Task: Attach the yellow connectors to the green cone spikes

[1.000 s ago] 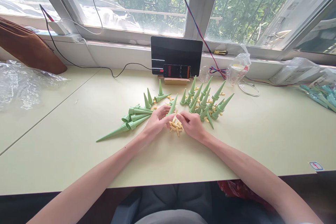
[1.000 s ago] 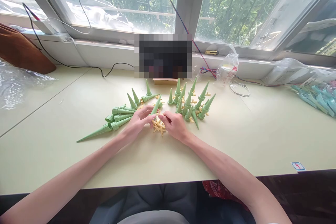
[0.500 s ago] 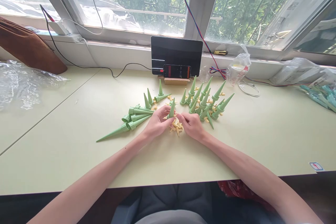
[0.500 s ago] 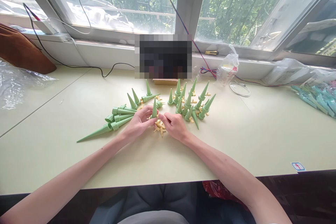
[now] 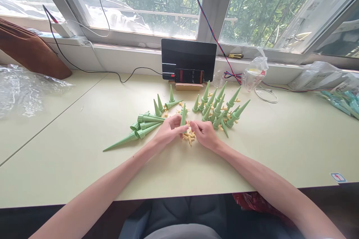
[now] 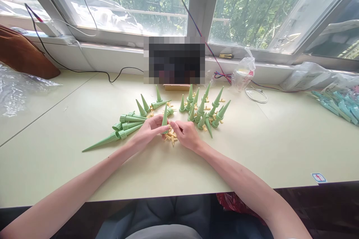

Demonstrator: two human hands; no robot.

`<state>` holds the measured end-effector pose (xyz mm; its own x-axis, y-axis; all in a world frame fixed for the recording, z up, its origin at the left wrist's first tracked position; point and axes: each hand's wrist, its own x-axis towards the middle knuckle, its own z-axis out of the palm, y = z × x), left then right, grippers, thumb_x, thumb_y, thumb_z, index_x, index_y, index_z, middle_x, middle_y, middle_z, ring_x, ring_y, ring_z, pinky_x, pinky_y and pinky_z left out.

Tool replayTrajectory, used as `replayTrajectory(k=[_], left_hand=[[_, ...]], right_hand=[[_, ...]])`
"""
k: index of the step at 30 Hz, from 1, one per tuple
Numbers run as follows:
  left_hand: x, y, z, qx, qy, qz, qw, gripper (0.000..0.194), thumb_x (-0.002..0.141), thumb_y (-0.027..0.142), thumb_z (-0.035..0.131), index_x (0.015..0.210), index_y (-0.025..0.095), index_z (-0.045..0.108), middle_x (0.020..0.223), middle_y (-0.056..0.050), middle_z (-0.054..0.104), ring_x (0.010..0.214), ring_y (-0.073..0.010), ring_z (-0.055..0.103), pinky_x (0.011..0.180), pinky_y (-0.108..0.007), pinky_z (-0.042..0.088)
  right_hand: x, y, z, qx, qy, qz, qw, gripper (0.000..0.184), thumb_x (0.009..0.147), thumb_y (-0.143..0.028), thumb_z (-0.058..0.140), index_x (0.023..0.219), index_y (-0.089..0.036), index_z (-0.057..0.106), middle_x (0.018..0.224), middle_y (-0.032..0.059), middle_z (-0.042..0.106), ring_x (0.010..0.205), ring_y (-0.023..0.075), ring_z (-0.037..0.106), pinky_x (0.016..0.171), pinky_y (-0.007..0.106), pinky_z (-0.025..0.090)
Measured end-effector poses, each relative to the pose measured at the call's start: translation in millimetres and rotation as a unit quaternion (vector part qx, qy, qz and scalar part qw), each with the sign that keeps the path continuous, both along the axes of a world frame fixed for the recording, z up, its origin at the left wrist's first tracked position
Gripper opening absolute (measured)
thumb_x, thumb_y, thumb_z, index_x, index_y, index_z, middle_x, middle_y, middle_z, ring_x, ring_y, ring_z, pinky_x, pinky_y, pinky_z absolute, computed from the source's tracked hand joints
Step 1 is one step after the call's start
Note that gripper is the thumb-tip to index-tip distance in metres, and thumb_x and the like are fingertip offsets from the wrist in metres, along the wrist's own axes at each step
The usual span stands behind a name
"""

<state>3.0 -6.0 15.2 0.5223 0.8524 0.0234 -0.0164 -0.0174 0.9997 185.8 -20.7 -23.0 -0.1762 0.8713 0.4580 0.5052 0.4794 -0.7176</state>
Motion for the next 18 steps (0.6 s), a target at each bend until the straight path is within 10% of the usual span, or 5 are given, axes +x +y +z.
replayTrajectory(k=[12,18], left_hand=[[0.2,-0.4,-0.8,-0.031,-0.016,0.002,0.999,0.032,0.077,0.042,0.074,0.092,0.016,0.064,0.09,-0.006,0.061,0.076,-0.0159,0.06,0.055,-0.023,0.052],[1.0,-1.1,-1.1,-0.038,-0.029,-0.005,0.999,0.028,0.078,0.037,0.074,0.093,0.016,0.065,0.091,-0.005,0.061,0.073,-0.0134,0.058,0.055,-0.023,0.052]], right_hand=[[0.3,-1.0,1.8,0.011,0.011,-0.009,1.0,0.052,0.102,-0.05,0.035,0.061,-0.019,0.044,0.052,-0.0042,0.037,0.048,0.0092,0.034,0.05,0.024,0.029],[0.9,-3.3,6.1,0.007,0.037,-0.014,0.999,0.034,0.103,-0.045,0.037,0.103,-0.018,0.058,0.061,-0.0033,0.052,0.053,0.0121,0.049,0.056,0.023,0.039]])
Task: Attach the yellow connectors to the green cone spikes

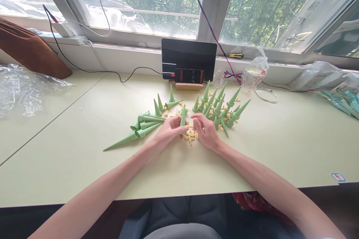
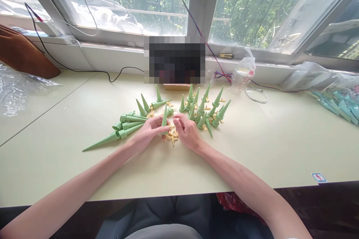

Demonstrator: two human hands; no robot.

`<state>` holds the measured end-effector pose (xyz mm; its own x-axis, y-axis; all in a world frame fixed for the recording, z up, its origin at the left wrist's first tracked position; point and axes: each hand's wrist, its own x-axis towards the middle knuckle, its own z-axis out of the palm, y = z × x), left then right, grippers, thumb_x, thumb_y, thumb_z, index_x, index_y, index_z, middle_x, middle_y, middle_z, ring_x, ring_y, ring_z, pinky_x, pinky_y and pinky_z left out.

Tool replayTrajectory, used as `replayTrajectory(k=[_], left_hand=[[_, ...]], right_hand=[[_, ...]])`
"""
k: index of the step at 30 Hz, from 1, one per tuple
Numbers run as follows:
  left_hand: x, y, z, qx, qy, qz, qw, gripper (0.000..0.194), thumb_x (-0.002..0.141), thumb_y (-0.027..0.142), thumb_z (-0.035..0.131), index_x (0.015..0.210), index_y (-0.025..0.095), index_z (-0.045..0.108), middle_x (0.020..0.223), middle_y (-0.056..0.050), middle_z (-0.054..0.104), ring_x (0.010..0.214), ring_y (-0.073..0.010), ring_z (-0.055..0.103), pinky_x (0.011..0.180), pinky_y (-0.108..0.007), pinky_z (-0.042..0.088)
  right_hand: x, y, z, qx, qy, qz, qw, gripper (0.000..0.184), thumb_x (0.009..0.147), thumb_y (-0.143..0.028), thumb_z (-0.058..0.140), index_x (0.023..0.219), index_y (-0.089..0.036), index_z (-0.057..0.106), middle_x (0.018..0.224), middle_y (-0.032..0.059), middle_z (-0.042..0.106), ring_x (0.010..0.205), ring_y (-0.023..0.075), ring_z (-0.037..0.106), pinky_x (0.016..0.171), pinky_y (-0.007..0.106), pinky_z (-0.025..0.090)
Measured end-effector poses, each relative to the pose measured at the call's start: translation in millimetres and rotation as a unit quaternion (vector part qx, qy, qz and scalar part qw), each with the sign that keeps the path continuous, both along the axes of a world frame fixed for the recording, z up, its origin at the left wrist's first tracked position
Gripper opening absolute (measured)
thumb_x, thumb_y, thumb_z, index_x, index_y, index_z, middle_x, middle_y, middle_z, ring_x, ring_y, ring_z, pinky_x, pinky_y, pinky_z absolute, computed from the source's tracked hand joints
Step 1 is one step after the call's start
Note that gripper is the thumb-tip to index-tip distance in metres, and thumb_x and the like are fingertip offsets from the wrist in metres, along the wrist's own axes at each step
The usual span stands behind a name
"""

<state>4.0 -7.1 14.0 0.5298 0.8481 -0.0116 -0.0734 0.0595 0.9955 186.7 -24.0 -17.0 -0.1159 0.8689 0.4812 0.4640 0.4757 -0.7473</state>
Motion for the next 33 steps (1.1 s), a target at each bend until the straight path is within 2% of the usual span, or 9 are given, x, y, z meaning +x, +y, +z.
replayTrajectory(k=[3,7,14,25,33], left_hand=[[0.3,0.1,-1.4,0.009,0.003,-0.003,1.0,0.028,0.078,0.037,0.075,0.095,0.017,0.066,0.09,-0.004,0.062,0.072,-0.0136,0.058,0.055,-0.024,0.051],[1.7,-1.6,-4.0,0.017,0.011,-0.001,1.0,0.029,0.078,0.036,0.074,0.099,0.018,0.066,0.085,-0.002,0.062,0.071,-0.0141,0.058,0.056,-0.025,0.05],[4.4,-6.6,-5.2,0.017,0.017,-0.005,1.0,0.026,0.08,0.037,0.073,0.095,0.018,0.063,0.09,-0.004,0.066,0.076,-0.0161,0.063,0.059,-0.026,0.052],[5.6,-7.6,-3.4,0.002,0.009,-0.011,1.0,0.026,0.078,0.037,0.075,0.087,0.018,0.059,0.087,-0.004,0.066,0.078,-0.0173,0.064,0.061,-0.027,0.052],[6.0,-8.6,-3.5,0.012,0.02,-0.036,0.999,0.026,0.08,0.033,0.073,0.099,0.017,0.065,0.099,-0.006,0.066,0.081,-0.0163,0.061,0.063,-0.025,0.054]], right_hand=[[-0.4,-1.0,-0.7,0.003,-0.007,0.007,1.0,0.031,0.103,-0.043,0.037,0.113,-0.019,0.054,0.065,-0.0028,0.053,0.055,0.0131,0.051,0.057,0.023,0.041],[-1.1,-1.5,-2.8,0.022,-0.017,0.011,1.0,0.027,0.103,-0.039,0.038,0.119,-0.02,0.051,0.064,-0.0045,0.051,0.053,0.012,0.046,0.055,0.023,0.039],[-1.7,-1.8,-3.8,0.032,-0.037,0.004,0.999,0.025,0.103,-0.037,0.038,0.118,-0.021,0.05,0.062,-0.0047,0.05,0.052,0.0122,0.047,0.054,0.023,0.037],[-2.5,-2.7,-3.1,0.052,-0.04,0.019,0.998,0.023,0.104,-0.034,0.038,0.118,-0.02,0.05,0.067,-0.0022,0.06,0.053,0.0122,0.052,0.054,0.023,0.041],[-3.1,-3.1,-4.9,0.087,-0.04,0.007,0.995,0.024,0.104,-0.035,0.038,0.114,-0.02,0.053,0.069,-0.0008,0.064,0.051,0.0105,0.052,0.05,0.021,0.039]])
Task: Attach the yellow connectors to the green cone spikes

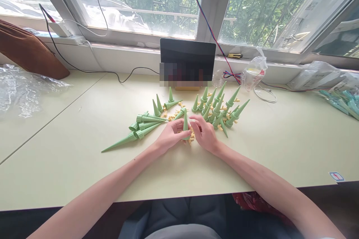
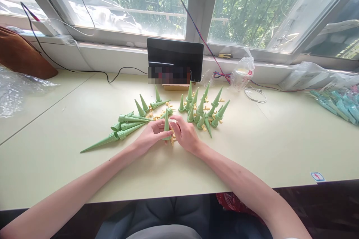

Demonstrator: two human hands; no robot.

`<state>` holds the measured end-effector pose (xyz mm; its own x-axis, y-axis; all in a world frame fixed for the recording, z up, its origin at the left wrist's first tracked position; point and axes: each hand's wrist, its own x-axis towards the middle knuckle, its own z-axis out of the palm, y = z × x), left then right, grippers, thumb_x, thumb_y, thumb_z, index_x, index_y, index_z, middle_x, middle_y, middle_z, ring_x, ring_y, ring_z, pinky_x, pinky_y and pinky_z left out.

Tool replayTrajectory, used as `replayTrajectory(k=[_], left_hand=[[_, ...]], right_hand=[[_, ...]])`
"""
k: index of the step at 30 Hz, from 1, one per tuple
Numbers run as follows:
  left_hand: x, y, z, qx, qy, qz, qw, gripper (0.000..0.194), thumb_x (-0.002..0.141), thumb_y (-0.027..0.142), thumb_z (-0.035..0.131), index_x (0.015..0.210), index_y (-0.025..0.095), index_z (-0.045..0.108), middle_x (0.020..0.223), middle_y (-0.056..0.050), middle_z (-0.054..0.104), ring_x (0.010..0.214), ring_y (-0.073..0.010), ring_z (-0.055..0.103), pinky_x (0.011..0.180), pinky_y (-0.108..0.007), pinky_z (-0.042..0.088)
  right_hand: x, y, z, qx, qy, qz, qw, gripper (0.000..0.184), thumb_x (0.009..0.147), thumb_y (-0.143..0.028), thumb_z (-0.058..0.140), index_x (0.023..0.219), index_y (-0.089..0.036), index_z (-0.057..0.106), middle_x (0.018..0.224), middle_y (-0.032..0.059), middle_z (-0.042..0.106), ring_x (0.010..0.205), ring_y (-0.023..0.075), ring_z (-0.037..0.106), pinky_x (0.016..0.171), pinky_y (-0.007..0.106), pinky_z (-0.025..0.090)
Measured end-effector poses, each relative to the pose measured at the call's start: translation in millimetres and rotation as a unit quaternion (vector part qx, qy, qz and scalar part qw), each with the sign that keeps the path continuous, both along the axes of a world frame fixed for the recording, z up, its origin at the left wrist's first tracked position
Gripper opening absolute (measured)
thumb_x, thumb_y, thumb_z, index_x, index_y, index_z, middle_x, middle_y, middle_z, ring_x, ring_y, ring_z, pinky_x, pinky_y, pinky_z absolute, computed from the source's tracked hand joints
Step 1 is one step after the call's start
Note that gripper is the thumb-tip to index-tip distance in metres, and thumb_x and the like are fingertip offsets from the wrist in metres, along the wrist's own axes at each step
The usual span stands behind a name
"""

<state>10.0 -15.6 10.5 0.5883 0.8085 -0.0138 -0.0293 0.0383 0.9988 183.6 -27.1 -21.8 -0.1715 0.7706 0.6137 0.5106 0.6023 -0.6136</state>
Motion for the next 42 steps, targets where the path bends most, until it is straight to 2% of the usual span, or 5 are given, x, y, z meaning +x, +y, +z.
replayTrajectory(k=[15,31,34,37,42], left_hand=[[2.4,0.3,-0.3,0.071,-0.005,0.008,0.997,0.021,0.084,0.033,0.069,0.096,0.015,0.068,0.095,-0.005,0.063,0.081,-0.0151,0.06,0.066,-0.024,0.054],[1.2,0.1,-10.2,0.377,0.069,0.085,0.92,0.006,0.087,0.017,0.063,0.091,0.018,0.068,0.091,-0.005,0.067,0.074,-0.0118,0.057,0.064,-0.024,0.047],[1.7,-1.4,-7.7,0.338,0.069,0.079,0.935,0.004,0.086,0.018,0.063,0.088,0.018,0.066,0.086,-0.003,0.066,0.076,-0.0126,0.056,0.064,-0.024,0.048],[1.8,-2.5,-3.0,0.242,0.057,0.074,0.966,0.005,0.086,0.022,0.064,0.088,0.018,0.067,0.087,-0.002,0.065,0.08,-0.0133,0.058,0.069,-0.024,0.051],[-1.1,1.4,1.1,0.076,-0.001,0.095,0.993,0.02,0.082,0.033,0.072,0.091,0.016,0.066,0.087,-0.002,0.063,0.073,-0.013,0.059,0.059,-0.023,0.052]], right_hand=[[-2.8,-1.4,1.1,-0.017,0.045,-0.029,0.998,0.019,0.103,-0.03,0.039,0.109,-0.02,0.054,0.058,-0.0058,0.051,0.046,0.0094,0.042,0.049,0.021,0.036],[-5.1,-1.8,3.9,-0.052,0.073,-0.041,0.995,0.018,0.102,-0.032,0.04,0.104,-0.021,0.054,0.054,-0.0086,0.038,0.044,0.0103,0.036,0.048,0.023,0.034],[-4.4,-1.0,3.0,-0.068,0.074,-0.042,0.994,0.021,0.102,-0.035,0.039,0.106,-0.021,0.054,0.055,-0.0077,0.042,0.045,0.0109,0.039,0.049,0.023,0.035],[-2.8,0.0,3.3,-0.087,0.069,-0.038,0.993,0.025,0.102,-0.038,0.038,0.108,-0.02,0.054,0.055,-0.0072,0.045,0.045,0.0113,0.04,0.05,0.024,0.035],[-0.4,1.5,4.2,-0.093,0.049,-0.029,0.994,0.034,0.104,-0.043,0.032,0.099,-0.019,0.056,0.058,-0.005,0.047,0.051,0.0124,0.047,0.055,0.024,0.038]])
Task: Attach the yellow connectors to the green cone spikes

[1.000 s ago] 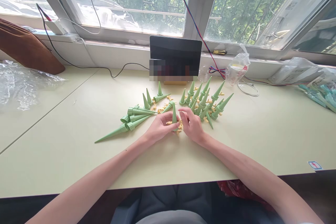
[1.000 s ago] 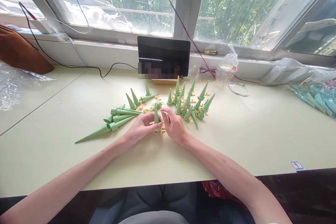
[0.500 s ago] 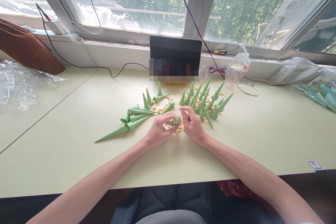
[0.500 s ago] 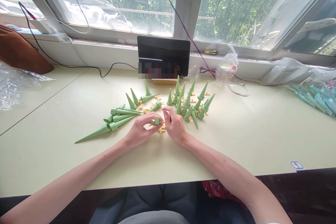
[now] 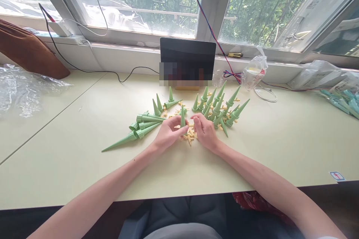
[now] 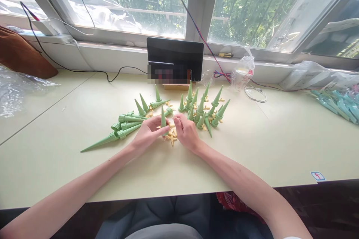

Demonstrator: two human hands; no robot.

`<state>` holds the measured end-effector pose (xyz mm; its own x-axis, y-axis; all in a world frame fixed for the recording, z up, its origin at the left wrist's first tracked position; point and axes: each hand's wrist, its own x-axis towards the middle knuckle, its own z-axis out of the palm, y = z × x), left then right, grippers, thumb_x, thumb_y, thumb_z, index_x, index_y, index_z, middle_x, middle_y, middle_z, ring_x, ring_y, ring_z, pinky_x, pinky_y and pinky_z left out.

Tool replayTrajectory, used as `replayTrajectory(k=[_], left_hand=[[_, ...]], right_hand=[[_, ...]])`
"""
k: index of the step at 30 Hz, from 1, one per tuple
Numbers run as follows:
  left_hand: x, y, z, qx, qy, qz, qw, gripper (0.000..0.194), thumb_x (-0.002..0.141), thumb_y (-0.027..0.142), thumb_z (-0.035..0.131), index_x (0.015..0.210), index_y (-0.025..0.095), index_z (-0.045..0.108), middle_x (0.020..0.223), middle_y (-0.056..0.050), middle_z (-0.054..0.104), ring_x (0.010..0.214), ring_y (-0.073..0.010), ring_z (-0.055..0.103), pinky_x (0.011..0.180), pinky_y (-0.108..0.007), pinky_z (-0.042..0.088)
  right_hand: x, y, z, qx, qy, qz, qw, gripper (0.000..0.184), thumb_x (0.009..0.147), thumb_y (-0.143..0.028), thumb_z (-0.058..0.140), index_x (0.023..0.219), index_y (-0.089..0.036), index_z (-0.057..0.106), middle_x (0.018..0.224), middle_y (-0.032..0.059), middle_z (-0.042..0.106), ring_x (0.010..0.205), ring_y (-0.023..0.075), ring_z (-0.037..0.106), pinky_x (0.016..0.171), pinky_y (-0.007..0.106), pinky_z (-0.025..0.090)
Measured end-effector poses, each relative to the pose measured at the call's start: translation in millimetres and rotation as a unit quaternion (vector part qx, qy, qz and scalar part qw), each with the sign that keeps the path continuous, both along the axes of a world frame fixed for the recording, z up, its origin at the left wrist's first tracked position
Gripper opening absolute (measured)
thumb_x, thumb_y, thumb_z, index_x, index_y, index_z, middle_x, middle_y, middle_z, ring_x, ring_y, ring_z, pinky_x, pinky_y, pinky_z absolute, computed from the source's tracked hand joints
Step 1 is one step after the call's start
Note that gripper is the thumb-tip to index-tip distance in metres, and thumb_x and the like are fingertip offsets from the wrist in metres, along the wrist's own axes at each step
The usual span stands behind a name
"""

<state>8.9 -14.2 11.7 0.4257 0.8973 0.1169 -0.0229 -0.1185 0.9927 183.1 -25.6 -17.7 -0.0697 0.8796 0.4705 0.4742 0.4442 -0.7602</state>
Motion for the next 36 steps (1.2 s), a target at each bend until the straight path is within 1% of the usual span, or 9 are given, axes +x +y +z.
replayTrajectory(k=[3,6,8,13,16,19,23,30,36], left_hand=[[-2.1,3.0,-0.6,-0.045,-0.017,0.002,0.999,0.026,0.08,0.037,0.075,0.094,0.016,0.066,0.085,-0.003,0.063,0.072,-0.013,0.059,0.059,-0.023,0.052],[-2.7,3.9,-1.5,-0.058,-0.022,-0.005,0.998,0.028,0.079,0.038,0.076,0.094,0.016,0.067,0.086,-0.004,0.064,0.074,-0.0137,0.061,0.06,-0.022,0.052],[-2.3,3.6,-1.8,-0.064,-0.024,-0.011,0.998,0.029,0.078,0.038,0.076,0.093,0.015,0.066,0.086,-0.004,0.064,0.073,-0.0137,0.061,0.058,-0.022,0.051],[-1.2,2.7,-2.5,-0.078,-0.026,-0.022,0.996,0.032,0.074,0.039,0.078,0.094,0.016,0.067,0.085,-0.005,0.066,0.074,-0.0156,0.063,0.058,-0.024,0.053],[-0.5,2.0,-2.6,-0.084,-0.03,-0.031,0.996,0.032,0.075,0.038,0.077,0.096,0.016,0.068,0.085,-0.004,0.066,0.073,-0.0149,0.062,0.058,-0.024,0.052],[0.5,0.4,-1.7,-0.085,-0.029,-0.043,0.995,0.029,0.077,0.038,0.077,0.094,0.016,0.068,0.085,-0.003,0.066,0.073,-0.0143,0.062,0.059,-0.023,0.051],[1.1,-1.9,0.0,-0.068,-0.017,-0.052,0.996,0.027,0.079,0.039,0.075,0.092,0.016,0.068,0.082,-0.003,0.065,0.073,-0.0139,0.06,0.061,-0.023,0.051],[2.2,-3.4,1.3,-0.007,-0.01,-0.056,0.998,0.025,0.082,0.037,0.073,0.096,0.017,0.069,0.089,-0.004,0.067,0.08,-0.0147,0.062,0.067,-0.023,0.051],[4.2,-3.9,2.4,0.03,-0.001,-0.049,0.998,0.023,0.083,0.038,0.071,0.087,0.016,0.068,0.087,-0.003,0.064,0.075,-0.0136,0.059,0.062,-0.023,0.051]], right_hand=[[0.5,1.0,-1.7,0.003,-0.017,0.004,1.0,0.039,0.105,-0.046,0.03,0.087,-0.02,0.053,0.06,-0.004,0.048,0.052,0.012,0.047,0.056,0.024,0.037],[0.8,1.9,-3.0,0.017,-0.038,-0.003,0.999,0.046,0.105,-0.048,0.027,0.072,-0.021,0.045,0.059,-0.003,0.047,0.051,0.0116,0.043,0.055,0.025,0.034],[0.7,2.2,-2.4,0.032,-0.055,-0.004,0.998,0.051,0.105,-0.048,0.025,0.065,-0.021,0.04,0.058,-0.0023,0.046,0.051,0.0117,0.041,0.054,0.026,0.033],[-0.9,1.6,2.1,0.068,-0.071,0.009,0.995,0.055,0.106,-0.047,0.022,0.06,-0.021,0.038,0.056,-0.0014,0.045,0.05,0.0114,0.041,0.054,0.026,0.032],[-1.6,1.3,2.4,0.075,-0.069,0.022,0.995,0.057,0.106,-0.047,0.022,0.058,-0.021,0.038,0.054,-0.0011,0.045,0.05,0.0111,0.04,0.054,0.026,0.032],[-1.4,1.4,0.3,0.074,-0.068,0.031,0.994,0.056,0.106,-0.047,0.024,0.058,-0.02,0.038,0.053,-0.0014,0.044,0.049,0.0108,0.038,0.053,0.026,0.031],[-0.8,1.9,-2.4,0.085,-0.062,0.034,0.994,0.056,0.106,-0.046,0.027,0.057,-0.02,0.038,0.052,-0.0021,0.042,0.048,0.0102,0.038,0.052,0.025,0.031],[-1.8,3.1,-5.9,0.092,-0.057,0.001,0.994,0.056,0.106,-0.044,0.028,0.057,-0.02,0.04,0.052,-0.0013,0.043,0.047,0.0109,0.039,0.052,0.027,0.031],[-1.9,2.4,-7.3,0.096,-0.049,-0.012,0.994,0.055,0.106,-0.041,0.028,0.055,-0.021,0.038,0.051,-0.0017,0.041,0.046,0.011,0.037,0.051,0.027,0.031]])
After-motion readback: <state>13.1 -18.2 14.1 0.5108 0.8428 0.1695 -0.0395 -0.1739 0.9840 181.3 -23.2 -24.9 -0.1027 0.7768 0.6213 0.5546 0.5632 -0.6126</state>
